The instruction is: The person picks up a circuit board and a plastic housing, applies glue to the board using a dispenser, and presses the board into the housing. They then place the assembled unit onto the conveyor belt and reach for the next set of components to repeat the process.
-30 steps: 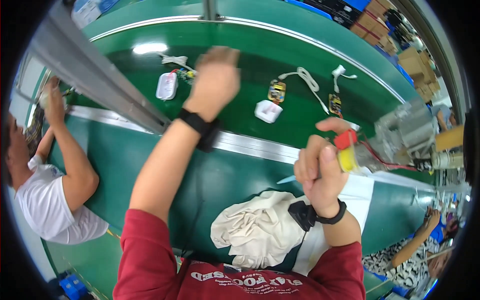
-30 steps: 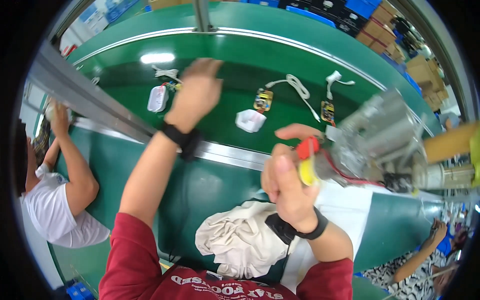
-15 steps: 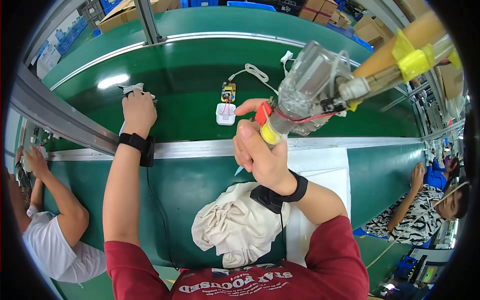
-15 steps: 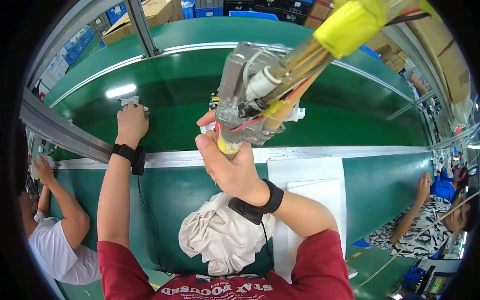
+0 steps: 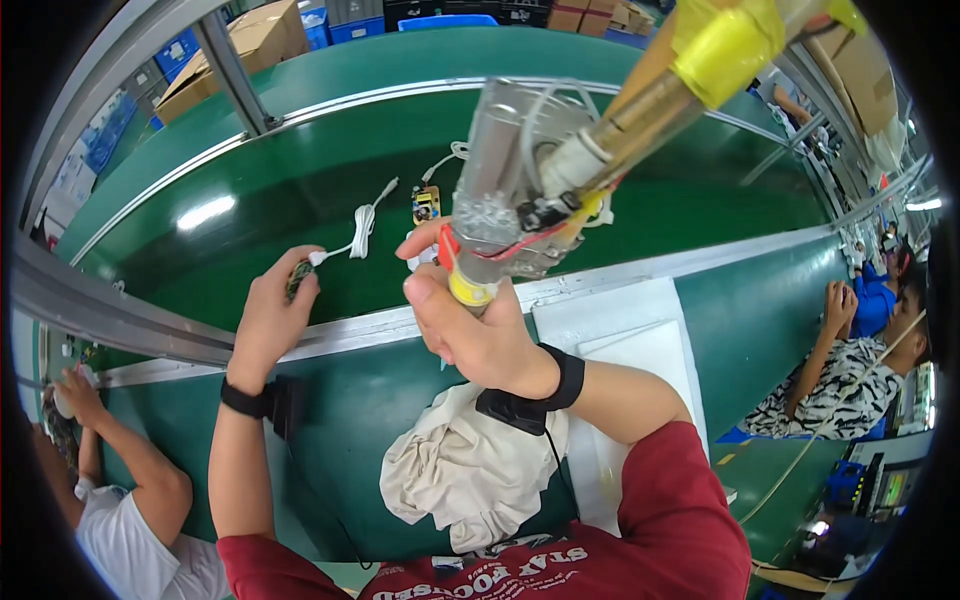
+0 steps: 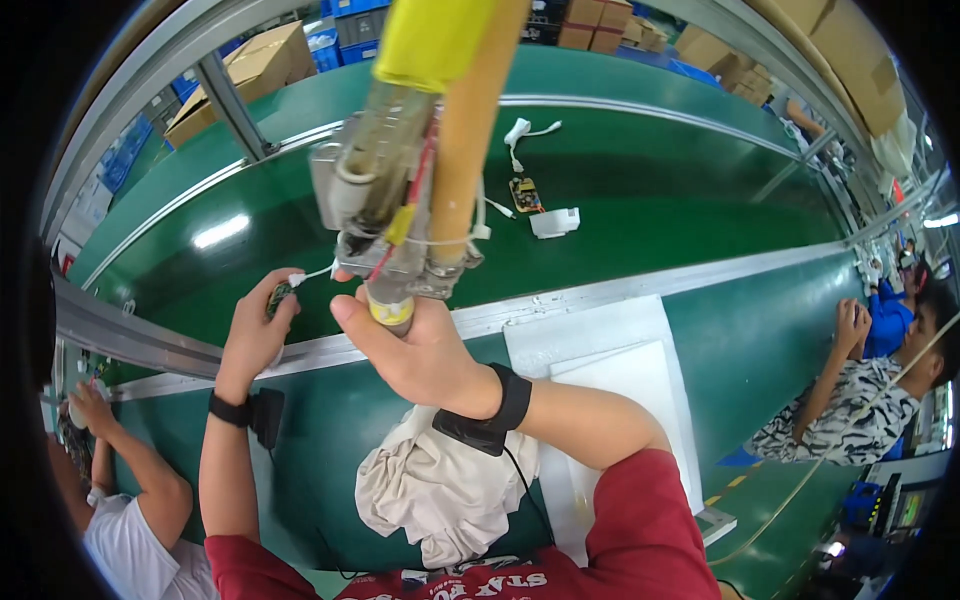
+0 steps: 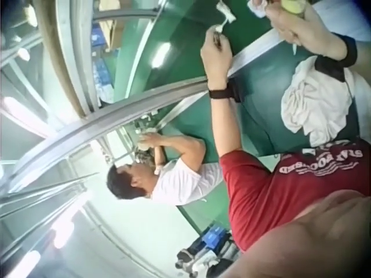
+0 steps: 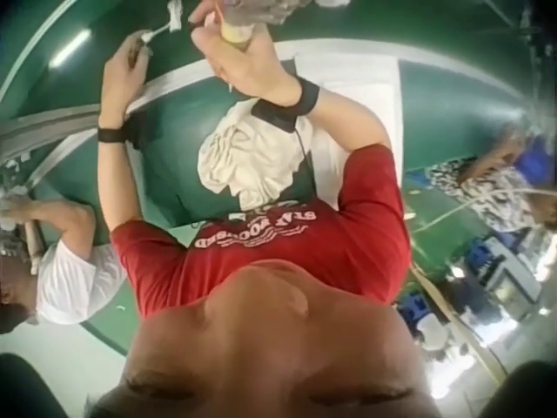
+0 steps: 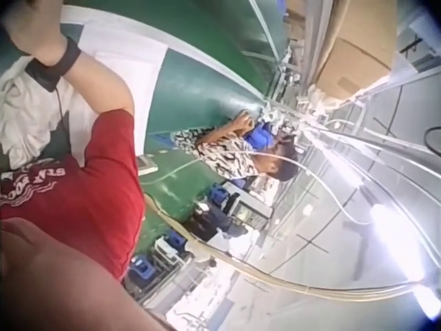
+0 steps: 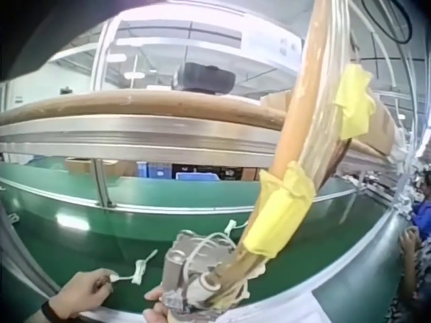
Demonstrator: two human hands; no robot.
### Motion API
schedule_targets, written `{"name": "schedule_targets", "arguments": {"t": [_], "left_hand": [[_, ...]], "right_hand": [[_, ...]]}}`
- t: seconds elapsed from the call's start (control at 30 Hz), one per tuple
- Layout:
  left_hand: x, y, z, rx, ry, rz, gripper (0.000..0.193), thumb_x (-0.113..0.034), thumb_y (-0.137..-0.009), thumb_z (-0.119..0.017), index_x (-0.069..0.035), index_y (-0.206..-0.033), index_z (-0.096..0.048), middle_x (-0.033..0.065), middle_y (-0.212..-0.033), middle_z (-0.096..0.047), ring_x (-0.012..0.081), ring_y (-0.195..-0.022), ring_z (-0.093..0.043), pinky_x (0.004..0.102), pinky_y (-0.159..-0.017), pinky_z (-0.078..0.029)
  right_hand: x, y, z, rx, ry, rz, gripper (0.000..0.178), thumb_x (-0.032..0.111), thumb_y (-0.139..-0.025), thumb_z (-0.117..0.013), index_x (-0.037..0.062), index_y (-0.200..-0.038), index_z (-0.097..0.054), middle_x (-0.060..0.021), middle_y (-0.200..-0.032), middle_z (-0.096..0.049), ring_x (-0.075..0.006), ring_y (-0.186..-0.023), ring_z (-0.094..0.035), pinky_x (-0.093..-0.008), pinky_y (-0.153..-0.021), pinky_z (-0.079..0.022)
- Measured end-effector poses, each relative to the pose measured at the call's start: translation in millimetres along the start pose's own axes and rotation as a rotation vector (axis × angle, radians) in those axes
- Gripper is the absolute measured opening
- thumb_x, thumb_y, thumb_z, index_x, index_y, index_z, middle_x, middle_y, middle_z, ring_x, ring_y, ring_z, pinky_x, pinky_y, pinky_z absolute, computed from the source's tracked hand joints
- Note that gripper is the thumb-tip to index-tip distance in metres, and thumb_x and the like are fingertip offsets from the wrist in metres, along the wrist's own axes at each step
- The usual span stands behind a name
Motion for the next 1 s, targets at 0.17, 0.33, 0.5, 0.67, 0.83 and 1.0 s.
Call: {"name": "schedule_targets", "arguments": {"t": [0.17,0.33,0.5,0.67,0.83,1.0], "left_hand": [[24,31,0,0.31,0.643,0.478,0.027,-0.014,-0.094,-0.052,-0.006,-0.121,-0.052,-0.0023,-0.08,-0.053,0.0068,-0.069,-0.051,0.0224,-0.057,-0.039],[13,51,-19,0.327,0.964,0.506,0.024,-0.015,-0.093,-0.056,-0.004,-0.114,-0.053,-0.0021,-0.079,-0.052,0.0064,-0.069,-0.051,0.0212,-0.056,-0.038],[34,49,-32,0.457,0.7,0.328,0.029,-0.022,-0.091,-0.061,-0.004,-0.112,-0.051,-0.0006,-0.081,-0.054,0.0084,-0.071,-0.054,0.0211,-0.06,-0.041],[15,54,-60,0.485,0.893,0.341,0.033,-0.019,-0.09,-0.063,-0.003,-0.114,-0.048,0.0026,-0.084,-0.056,0.0121,-0.078,-0.059,0.0228,-0.068,-0.046],[-4,60,-65,0.594,1.256,0.471,0.036,-0.018,-0.09,-0.062,-0.002,-0.118,-0.047,0.0078,-0.092,-0.059,0.0161,-0.085,-0.061,0.0269,-0.075,-0.048],[11,59,-60,0.627,1.132,0.353,0.041,-0.018,-0.09,-0.062,-0.001,-0.124,-0.045,0.0107,-0.099,-0.06,0.0183,-0.089,-0.061,0.0289,-0.079,-0.048]], "right_hand": [[-2,-3,2,-0.027,0.031,0.006,0.022,0.014,-0.096,-0.049,0.0024,-0.114,-0.042,0.0038,-0.053,-0.042,-0.0031,-0.04,-0.036,-0.0208,-0.04,-0.027],[2,-5,5,-0.058,0.01,0.008,0.022,0.01,-0.094,-0.053,0.0023,-0.114,-0.046,0.0057,-0.06,-0.044,-0.0011,-0.049,-0.038,-0.0197,-0.046,-0.029],[7,-8,0,-0.093,-0.005,0.137,0.023,0.005,-0.092,-0.056,0.0023,-0.114,-0.05,0.0074,-0.07,-0.045,-0.0002,-0.061,-0.04,-0.0191,-0.054,-0.031],[11,-7,5,-0.101,-0.008,0.114,0.021,0.003,-0.091,-0.056,0.0024,-0.112,-0.052,0.0074,-0.073,-0.046,-0.0006,-0.064,-0.04,-0.0192,-0.057,-0.032],[5,-8,9,-0.12,-0.044,0.032,0.019,0.002,-0.091,-0.057,0.0028,-0.11,-0.053,0.0072,-0.074,-0.047,-0.0006,-0.064,-0.041,-0.0196,-0.057,-0.032],[8,-11,11,-0.14,0.016,0.119,0.017,0.004,-0.091,-0.058,0.0039,-0.107,-0.054,0.0064,-0.078,-0.05,-0.0004,-0.065,-0.042,-0.0205,-0.058,-0.035]]}}
Point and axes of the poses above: each hand's wrist, its own y-axis away from the middle knuckle, its own z-axis out of the back of the hand, x = y × z, the point moved 7 cm from there along -y, towards the middle knuckle
